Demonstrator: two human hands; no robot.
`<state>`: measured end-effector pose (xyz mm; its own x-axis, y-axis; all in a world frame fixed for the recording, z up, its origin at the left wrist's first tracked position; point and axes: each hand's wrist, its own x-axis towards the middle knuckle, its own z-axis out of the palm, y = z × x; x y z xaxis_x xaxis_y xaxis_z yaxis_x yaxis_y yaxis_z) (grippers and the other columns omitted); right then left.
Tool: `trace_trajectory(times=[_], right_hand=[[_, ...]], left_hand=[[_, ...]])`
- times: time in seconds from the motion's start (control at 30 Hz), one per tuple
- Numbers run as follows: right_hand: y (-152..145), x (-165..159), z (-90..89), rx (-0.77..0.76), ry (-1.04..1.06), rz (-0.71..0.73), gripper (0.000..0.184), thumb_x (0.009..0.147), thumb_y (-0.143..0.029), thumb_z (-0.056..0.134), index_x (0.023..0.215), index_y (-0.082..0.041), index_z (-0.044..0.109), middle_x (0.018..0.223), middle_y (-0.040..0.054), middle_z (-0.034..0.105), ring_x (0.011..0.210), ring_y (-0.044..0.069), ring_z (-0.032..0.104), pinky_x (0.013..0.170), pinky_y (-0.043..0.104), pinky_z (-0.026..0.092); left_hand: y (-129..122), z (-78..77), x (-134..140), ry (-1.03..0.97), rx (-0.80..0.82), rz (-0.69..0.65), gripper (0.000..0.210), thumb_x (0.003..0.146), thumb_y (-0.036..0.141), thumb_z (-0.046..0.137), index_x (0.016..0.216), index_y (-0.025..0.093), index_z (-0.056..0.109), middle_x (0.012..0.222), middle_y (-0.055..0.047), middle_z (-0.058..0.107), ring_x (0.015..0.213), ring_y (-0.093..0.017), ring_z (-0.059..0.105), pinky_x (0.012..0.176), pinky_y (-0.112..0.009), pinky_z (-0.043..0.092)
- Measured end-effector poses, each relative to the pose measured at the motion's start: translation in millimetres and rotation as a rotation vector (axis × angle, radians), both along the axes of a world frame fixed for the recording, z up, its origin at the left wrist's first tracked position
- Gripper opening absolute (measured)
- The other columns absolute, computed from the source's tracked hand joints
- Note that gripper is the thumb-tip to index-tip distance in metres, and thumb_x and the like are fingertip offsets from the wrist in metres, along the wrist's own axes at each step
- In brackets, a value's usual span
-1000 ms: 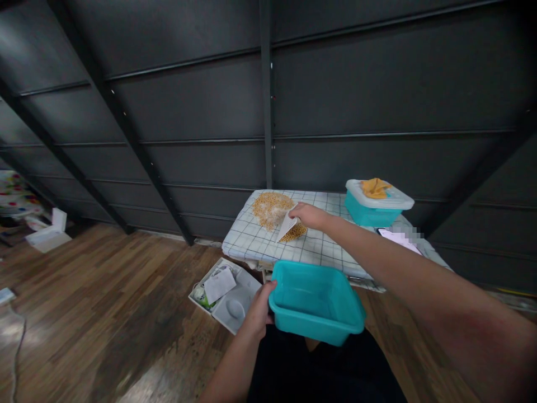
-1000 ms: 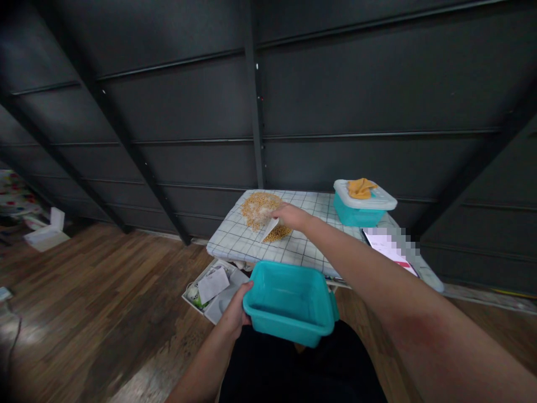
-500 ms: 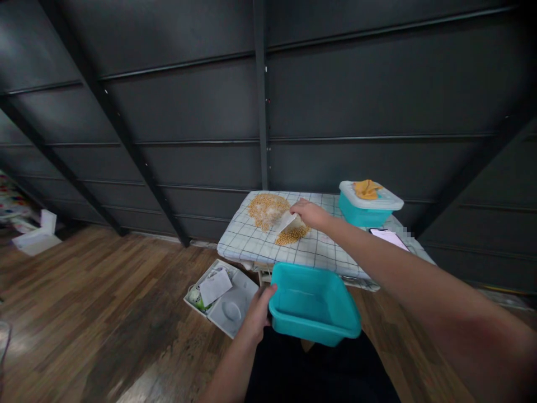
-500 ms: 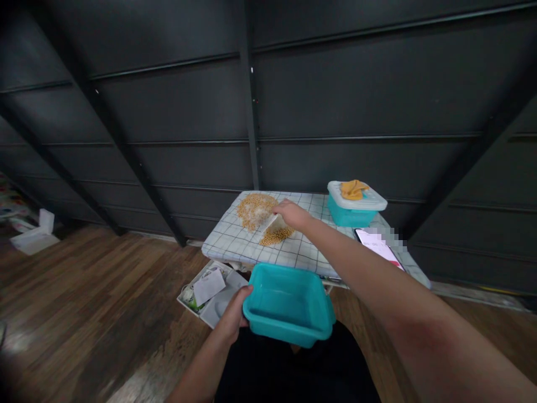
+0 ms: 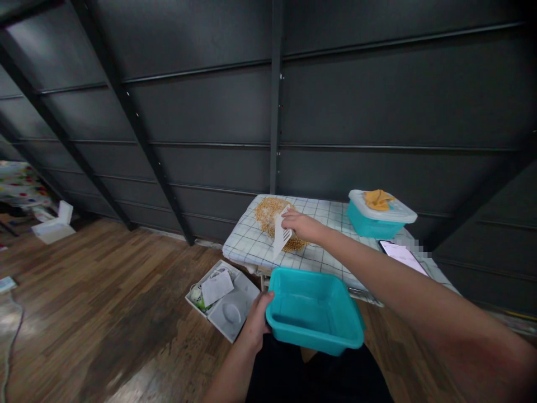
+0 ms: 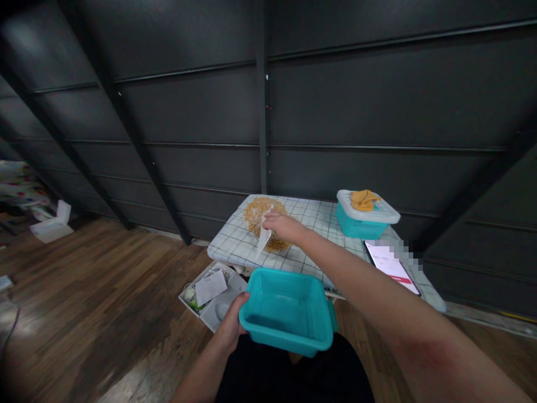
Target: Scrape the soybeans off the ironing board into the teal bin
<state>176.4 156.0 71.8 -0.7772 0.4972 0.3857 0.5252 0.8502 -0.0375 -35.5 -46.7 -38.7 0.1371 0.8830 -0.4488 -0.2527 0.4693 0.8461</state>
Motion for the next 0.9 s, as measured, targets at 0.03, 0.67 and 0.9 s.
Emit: trace_trajectory(times=[0.03,0.67,0.9], right_hand=[[2,1,0.3,-0.009,-0.015,-0.008,0.031,0.079,0.001,0.047,0.081,-0.021,0.069,0.095,0.0074,0.071,0.118,0.023,0.058,0.110,0.047,0.036],[6,62,-8.8,-0.057,0.013,-0.088,0.027,0.072,0.001,0.051,0.081,-0.020,0.067,0.101,0.0089,0.071,0.124,0.024,0.056,0.116,0.051,0.029],[6,78,-10.1,-0.054,0.011,-0.103,0.024,0.080,-0.003,0.050,0.083,-0.019,0.068,0.102,0.0106,0.072,0.126,0.025,0.055,0.115,0.052,0.031]], left_hand=[[1,-2.6,-1,-0.015,0.000,-0.007,0.062,0.074,0.066,0.061,0.118,0.022,0.061,0.106,-0.009,0.074,0.104,-0.035,0.065,0.064,-0.035,0.051],[0,-17.2,-7,-0.102,-0.027,0.002,0.063,0.078,0.063,0.061,0.125,0.021,0.060,0.105,-0.009,0.074,0.097,-0.032,0.068,0.072,-0.039,0.056],[1,-11.4,0,-0.108,-0.015,-0.013,0.062,0.076,0.063,0.063,0.122,0.021,0.061,0.110,-0.009,0.073,0.104,-0.032,0.066,0.073,-0.037,0.055]])
